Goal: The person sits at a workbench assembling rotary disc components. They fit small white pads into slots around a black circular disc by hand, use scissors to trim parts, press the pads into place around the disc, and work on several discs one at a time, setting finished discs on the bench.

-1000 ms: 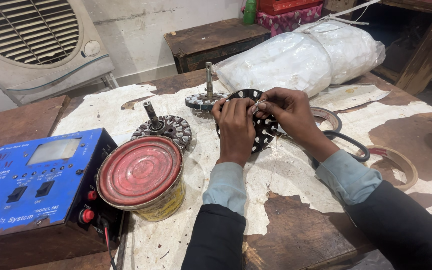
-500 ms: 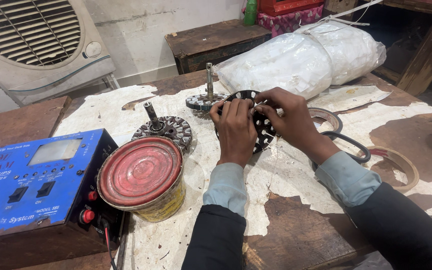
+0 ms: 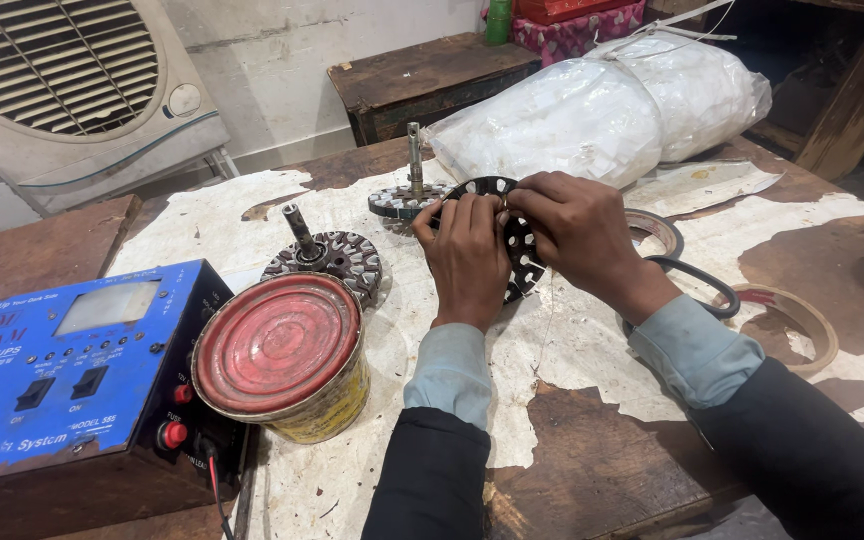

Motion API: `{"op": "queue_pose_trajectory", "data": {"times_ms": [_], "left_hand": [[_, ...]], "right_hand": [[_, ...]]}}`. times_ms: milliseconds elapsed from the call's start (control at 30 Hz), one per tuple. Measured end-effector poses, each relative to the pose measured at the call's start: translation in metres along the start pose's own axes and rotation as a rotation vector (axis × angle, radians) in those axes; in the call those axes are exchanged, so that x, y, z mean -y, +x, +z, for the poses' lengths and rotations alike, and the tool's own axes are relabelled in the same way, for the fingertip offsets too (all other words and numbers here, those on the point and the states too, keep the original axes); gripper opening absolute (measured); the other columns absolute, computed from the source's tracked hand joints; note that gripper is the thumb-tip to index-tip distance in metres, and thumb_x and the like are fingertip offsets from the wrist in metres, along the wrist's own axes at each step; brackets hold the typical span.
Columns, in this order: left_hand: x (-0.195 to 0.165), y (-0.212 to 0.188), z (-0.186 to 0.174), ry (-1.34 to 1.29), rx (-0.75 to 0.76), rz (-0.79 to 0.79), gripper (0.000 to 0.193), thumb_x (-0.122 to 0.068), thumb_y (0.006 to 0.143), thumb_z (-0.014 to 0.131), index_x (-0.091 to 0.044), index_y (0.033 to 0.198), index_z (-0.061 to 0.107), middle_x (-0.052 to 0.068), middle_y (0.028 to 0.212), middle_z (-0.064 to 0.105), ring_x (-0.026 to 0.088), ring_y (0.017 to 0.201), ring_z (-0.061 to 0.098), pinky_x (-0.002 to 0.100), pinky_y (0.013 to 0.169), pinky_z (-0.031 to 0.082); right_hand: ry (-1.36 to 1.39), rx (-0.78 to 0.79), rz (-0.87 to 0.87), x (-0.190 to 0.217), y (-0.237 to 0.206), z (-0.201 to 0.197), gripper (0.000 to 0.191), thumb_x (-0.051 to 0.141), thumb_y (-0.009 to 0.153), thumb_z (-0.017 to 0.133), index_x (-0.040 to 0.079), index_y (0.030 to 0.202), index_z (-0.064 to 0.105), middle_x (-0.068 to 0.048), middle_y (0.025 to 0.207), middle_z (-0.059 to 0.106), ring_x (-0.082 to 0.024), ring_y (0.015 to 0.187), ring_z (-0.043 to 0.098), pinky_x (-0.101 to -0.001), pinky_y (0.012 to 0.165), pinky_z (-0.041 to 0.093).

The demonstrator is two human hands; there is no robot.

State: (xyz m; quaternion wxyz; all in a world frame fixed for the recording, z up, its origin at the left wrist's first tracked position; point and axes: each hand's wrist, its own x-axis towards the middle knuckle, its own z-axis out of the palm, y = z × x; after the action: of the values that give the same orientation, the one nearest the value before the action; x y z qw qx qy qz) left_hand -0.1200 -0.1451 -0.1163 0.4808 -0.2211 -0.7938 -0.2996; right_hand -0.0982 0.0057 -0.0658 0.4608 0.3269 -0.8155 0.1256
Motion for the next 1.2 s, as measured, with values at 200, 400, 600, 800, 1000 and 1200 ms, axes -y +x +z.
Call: {"op": "queue_pose_trajectory", "data": {"times_ms": [200,400,600,800,1000,1200], "left_hand": [[-0.001,0.002,-0.001,0.002,0.024,0.010,0.007,-0.015,0.103,0.061,-0.010,0.102,0.064,0.004,0.095,0.064,0.021,0.094,0.062,0.045,0.106,0.033],[-0.002,0.001,-0.001,-0.004,0.014,-0.007,0.005,-0.013,0.104,0.059,-0.010,0.105,0.063,0.004,0.099,0.065,0.021,0.099,0.063,0.045,0.109,0.033],[-0.004,0.000,-0.004,-0.103,-0.010,-0.112,0.008,-0.021,0.102,0.062,-0.013,0.105,0.062,0.000,0.101,0.067,0.018,0.100,0.064,0.044,0.110,0.031],[-0.003,-0.001,-0.005,-0.087,-0.056,-0.135,0.008,-0.022,0.105,0.060,-0.014,0.106,0.062,0.000,0.101,0.066,0.019,0.099,0.063,0.044,0.109,0.030],[-0.001,-0.001,-0.005,-0.070,-0.036,-0.116,0.006,-0.018,0.105,0.058,-0.013,0.107,0.062,0.001,0.102,0.065,0.020,0.102,0.063,0.045,0.111,0.031],[0.000,-0.001,-0.004,-0.046,-0.042,-0.060,0.013,-0.014,0.099,0.060,-0.012,0.112,0.062,0.003,0.105,0.066,0.021,0.106,0.063,0.047,0.111,0.031]], "right_hand": [[0.037,0.014,0.073,0.004,0.002,0.000,0.019,-0.002,0.083,0.067,0.004,0.099,0.074,-0.009,0.098,0.074,-0.028,0.083,0.072,-0.0399,0.072,0.056],[0.140,-0.002,0.219,0.007,0.003,0.001,0.010,0.000,0.090,0.068,0.004,0.097,0.074,-0.010,0.090,0.072,-0.028,0.078,0.071,-0.0392,0.068,0.054],[0.369,-0.037,0.406,0.003,0.001,0.009,0.007,0.003,0.092,0.072,0.002,0.098,0.074,-0.009,0.090,0.074,-0.020,0.077,0.072,-0.0335,0.066,0.055],[0.524,0.015,0.522,0.002,0.001,0.013,0.009,0.008,0.093,0.074,0.004,0.100,0.077,-0.007,0.088,0.077,-0.016,0.076,0.072,-0.0311,0.066,0.057],[0.203,-0.067,0.225,0.014,0.003,0.007,0.009,0.004,0.090,0.074,0.004,0.099,0.077,-0.011,0.098,0.074,-0.025,0.084,0.074,-0.0354,0.072,0.057],[0.097,-0.036,0.109,0.017,0.001,0.001,0.021,0.001,0.089,0.072,0.002,0.110,0.074,-0.011,0.098,0.070,-0.030,0.083,0.071,-0.0394,0.071,0.057]]}}
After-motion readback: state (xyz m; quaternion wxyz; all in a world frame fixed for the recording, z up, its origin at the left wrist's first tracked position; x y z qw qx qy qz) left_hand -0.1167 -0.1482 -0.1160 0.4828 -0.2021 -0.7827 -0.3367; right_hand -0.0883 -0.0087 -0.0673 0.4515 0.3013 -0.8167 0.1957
